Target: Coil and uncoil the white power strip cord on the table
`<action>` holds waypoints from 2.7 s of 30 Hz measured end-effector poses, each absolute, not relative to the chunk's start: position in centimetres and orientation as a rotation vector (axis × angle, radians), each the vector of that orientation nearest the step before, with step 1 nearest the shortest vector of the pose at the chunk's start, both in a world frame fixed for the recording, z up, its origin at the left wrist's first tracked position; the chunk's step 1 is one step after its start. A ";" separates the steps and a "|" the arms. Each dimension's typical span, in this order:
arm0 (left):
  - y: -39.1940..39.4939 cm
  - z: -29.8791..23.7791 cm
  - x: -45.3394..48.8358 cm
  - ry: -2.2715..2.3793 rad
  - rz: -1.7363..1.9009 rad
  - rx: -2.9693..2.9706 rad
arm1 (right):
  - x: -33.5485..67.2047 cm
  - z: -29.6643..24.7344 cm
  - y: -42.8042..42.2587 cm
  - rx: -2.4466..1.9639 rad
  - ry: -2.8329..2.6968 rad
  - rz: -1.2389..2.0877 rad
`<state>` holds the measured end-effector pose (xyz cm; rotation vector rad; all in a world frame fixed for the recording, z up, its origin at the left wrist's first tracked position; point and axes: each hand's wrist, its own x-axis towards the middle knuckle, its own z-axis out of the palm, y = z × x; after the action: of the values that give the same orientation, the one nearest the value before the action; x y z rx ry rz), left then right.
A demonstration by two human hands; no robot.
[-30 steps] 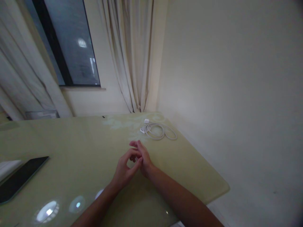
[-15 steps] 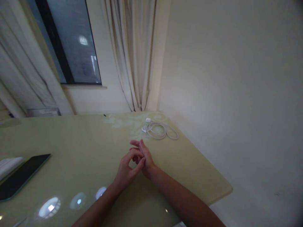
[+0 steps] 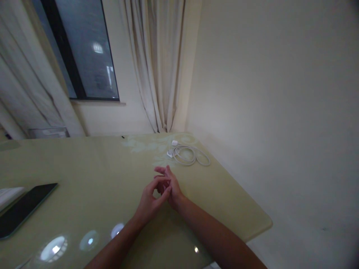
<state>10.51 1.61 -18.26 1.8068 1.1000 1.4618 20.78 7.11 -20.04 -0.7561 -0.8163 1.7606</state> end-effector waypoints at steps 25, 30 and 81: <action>4.5 -19.3 7.4 0.798 1.411 0.908 | 30.6 -17.4 22.5 -1.620 -1.501 0.598; 4.2 -17.7 6.4 0.505 1.341 0.773 | 33.6 -17.6 25.8 -1.940 -1.744 0.339; 4.4 -3.7 6.7 0.445 1.283 0.896 | 22.1 -4.0 11.6 -0.523 -0.924 1.629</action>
<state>6.72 4.41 -3.67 0.8959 0.4453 1.2831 22.11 11.58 -4.03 -0.5227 -0.9242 1.6293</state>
